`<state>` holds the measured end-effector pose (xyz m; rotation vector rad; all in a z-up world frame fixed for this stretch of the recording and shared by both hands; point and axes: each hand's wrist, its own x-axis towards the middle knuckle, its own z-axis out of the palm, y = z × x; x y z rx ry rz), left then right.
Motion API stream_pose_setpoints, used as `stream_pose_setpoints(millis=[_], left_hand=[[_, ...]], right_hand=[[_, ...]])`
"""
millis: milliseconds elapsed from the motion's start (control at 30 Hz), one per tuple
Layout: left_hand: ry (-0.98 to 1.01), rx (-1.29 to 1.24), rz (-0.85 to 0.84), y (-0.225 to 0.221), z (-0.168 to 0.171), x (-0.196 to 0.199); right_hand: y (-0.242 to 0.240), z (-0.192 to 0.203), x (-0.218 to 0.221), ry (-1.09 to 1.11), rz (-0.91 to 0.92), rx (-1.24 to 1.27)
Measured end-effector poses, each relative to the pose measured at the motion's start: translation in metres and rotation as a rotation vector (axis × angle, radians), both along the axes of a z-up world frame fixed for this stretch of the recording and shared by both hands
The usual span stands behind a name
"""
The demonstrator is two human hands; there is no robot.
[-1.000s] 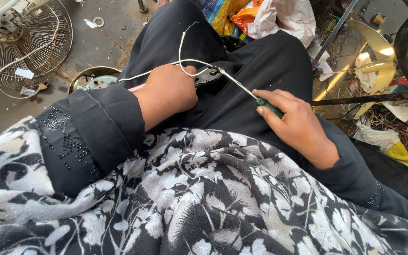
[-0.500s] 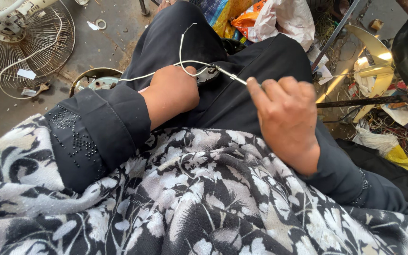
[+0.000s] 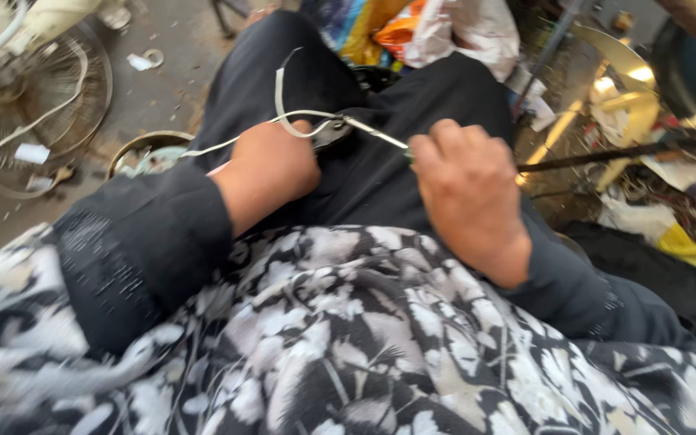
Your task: The person uses pliers to strip a white wire and a screwdriver to adjust or tighten connections on an electrical component.
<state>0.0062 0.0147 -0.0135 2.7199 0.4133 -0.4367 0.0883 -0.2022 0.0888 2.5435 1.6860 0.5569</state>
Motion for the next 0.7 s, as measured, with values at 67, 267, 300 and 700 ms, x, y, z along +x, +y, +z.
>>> stream_pose_setpoints(millis=[67,267,300,700], left_hand=[[-0.043,0.026,-0.050,0.001,0.002,-0.003],[0.010,0.059,0.029,-0.001,0.005,-0.006],[0.012,0.071,0.043,-0.002,0.006,-0.005],[0.020,0.074,0.046,0.000,0.005,-0.005]], right_hand=[[-0.004,-0.007,-0.003,0.047,-0.072,-0.004],[-0.010,-0.024,0.008,0.141,-0.056,0.049],[-0.011,-0.024,0.007,0.098,-0.025,0.054],[-0.012,-0.027,0.005,-0.009,-0.009,0.018]])
